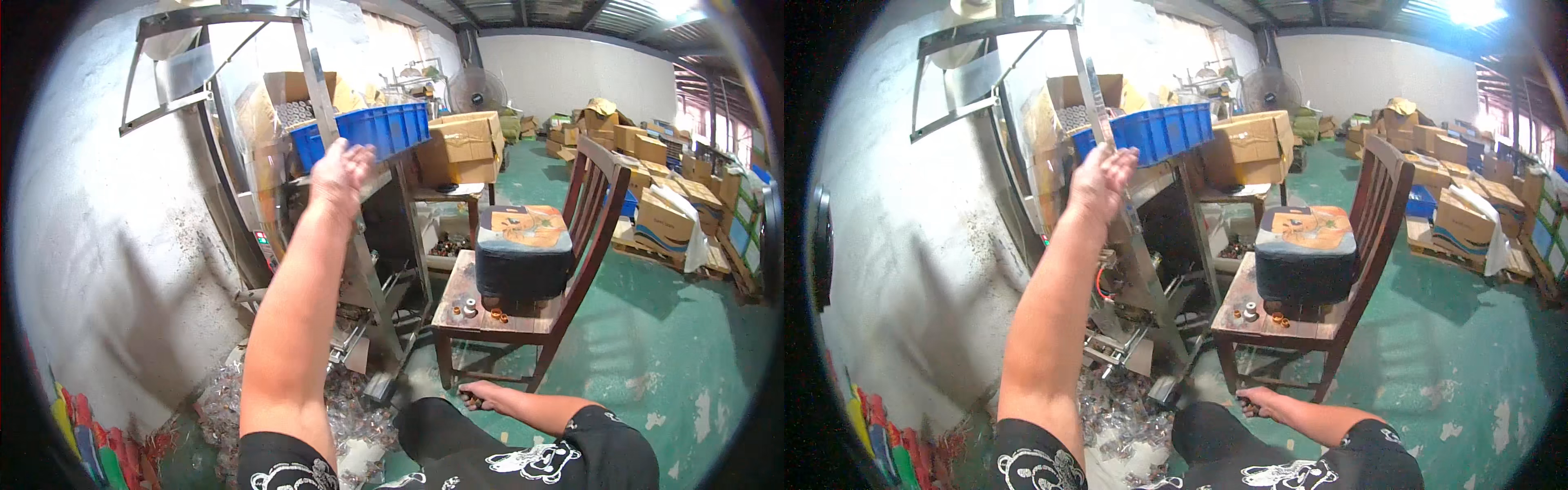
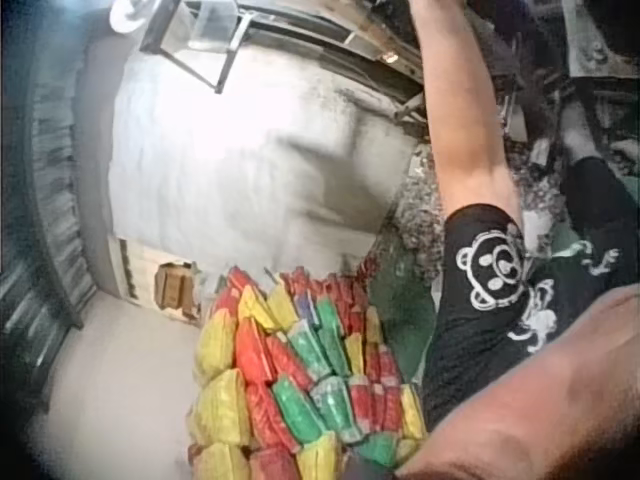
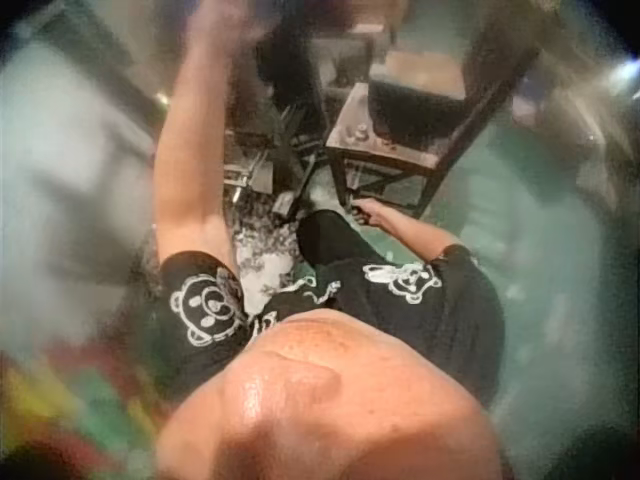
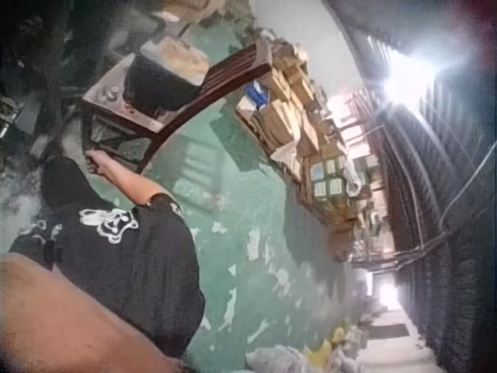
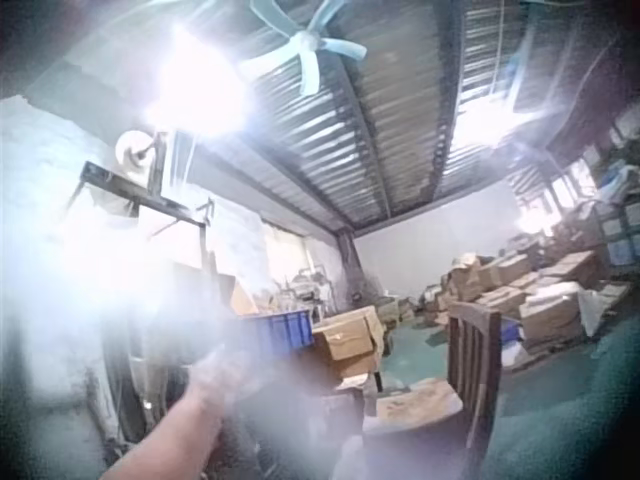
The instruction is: The person collects small packaged components from the floor by hand and places them into a larger plastic bag.
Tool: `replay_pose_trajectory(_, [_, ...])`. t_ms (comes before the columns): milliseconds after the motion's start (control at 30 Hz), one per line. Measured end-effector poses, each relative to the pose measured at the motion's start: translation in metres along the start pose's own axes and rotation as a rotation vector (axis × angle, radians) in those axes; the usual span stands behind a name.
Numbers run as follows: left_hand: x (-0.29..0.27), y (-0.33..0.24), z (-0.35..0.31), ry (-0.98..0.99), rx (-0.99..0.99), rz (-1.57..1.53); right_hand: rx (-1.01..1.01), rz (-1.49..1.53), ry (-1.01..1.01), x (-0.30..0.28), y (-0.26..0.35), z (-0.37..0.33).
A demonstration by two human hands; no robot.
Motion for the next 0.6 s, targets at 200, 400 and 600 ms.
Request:
replay_pose_trajectory(200, [-0.041,0.124,-0.171,0.209,-0.422,0.245,0.052,0.011,0.021,0.011,-0.023,0.000])
replay_pose_trajectory(400, [-0.355,0.228,-0.422,-0.258,-0.964,0.537,0.078,-0.584,-0.119,-0.005,-0.029,0.084])
replay_pose_trajectory(600, [-0.472,0.236,-0.605,-0.612,-1.258,0.576,0.216,-0.454,-0.014,0.068,-0.031,0.167])
Point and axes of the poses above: each hand's wrist, its own z-axis towards the middle knuckle, its own x-axis out of the palm, y = z × x, the point moved 10 cm from there along z, towards the middle knuckle, and after that the axes turned 8 degrees about y, right-handed, at the moved point
